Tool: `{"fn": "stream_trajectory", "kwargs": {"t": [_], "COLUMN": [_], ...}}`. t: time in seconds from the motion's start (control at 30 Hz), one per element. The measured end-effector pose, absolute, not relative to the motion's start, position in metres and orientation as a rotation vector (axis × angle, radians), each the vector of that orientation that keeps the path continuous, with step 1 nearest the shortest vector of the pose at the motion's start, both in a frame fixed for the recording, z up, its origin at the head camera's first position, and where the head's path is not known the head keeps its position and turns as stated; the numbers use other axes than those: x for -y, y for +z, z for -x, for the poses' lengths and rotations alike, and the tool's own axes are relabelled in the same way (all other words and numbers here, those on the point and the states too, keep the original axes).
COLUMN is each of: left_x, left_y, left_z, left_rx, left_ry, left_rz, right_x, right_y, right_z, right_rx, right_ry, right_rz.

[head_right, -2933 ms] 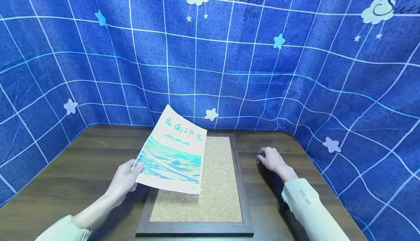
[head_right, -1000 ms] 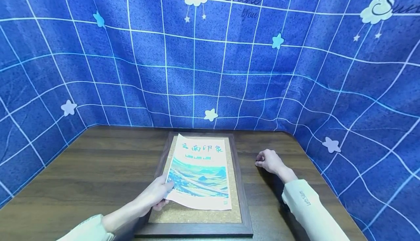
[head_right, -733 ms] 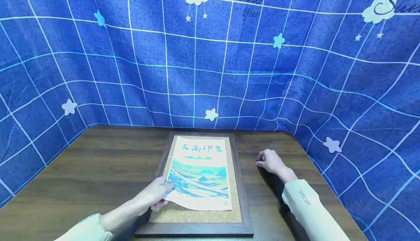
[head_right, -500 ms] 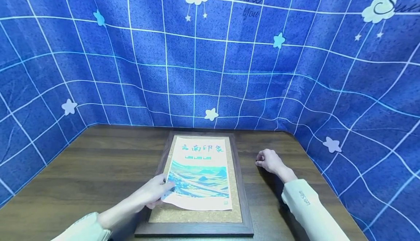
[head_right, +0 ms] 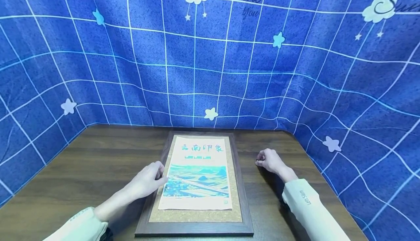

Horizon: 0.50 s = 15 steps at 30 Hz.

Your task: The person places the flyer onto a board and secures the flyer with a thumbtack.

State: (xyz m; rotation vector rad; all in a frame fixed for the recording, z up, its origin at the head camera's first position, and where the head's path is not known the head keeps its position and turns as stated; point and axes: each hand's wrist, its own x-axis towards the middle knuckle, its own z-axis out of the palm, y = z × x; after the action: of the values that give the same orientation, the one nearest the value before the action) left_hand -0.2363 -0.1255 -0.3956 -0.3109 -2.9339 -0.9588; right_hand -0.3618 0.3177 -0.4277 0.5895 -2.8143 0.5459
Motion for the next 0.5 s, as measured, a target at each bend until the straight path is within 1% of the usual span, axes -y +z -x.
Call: {"fn": "stream_trajectory", "kwargs": {"t": [0.17,0.5], "left_x": [0.1233,0.121], "left_y": [-0.402,-0.4061], "left_z": [0.2364,0.2407], "left_rx": [2.95,3.053], "left_ry": [-0.749,-0.635], "left_rz": [0.4,0.548], "right_x": [-0.3158,-0.3133], "right_y": [-0.4275,-0.4265], "right_z": [0.3602,0.3601], "right_rx": [2.806,2.789], "right_ry": [0.542,0.532], "right_rz": [-0.574,-0.576]}}
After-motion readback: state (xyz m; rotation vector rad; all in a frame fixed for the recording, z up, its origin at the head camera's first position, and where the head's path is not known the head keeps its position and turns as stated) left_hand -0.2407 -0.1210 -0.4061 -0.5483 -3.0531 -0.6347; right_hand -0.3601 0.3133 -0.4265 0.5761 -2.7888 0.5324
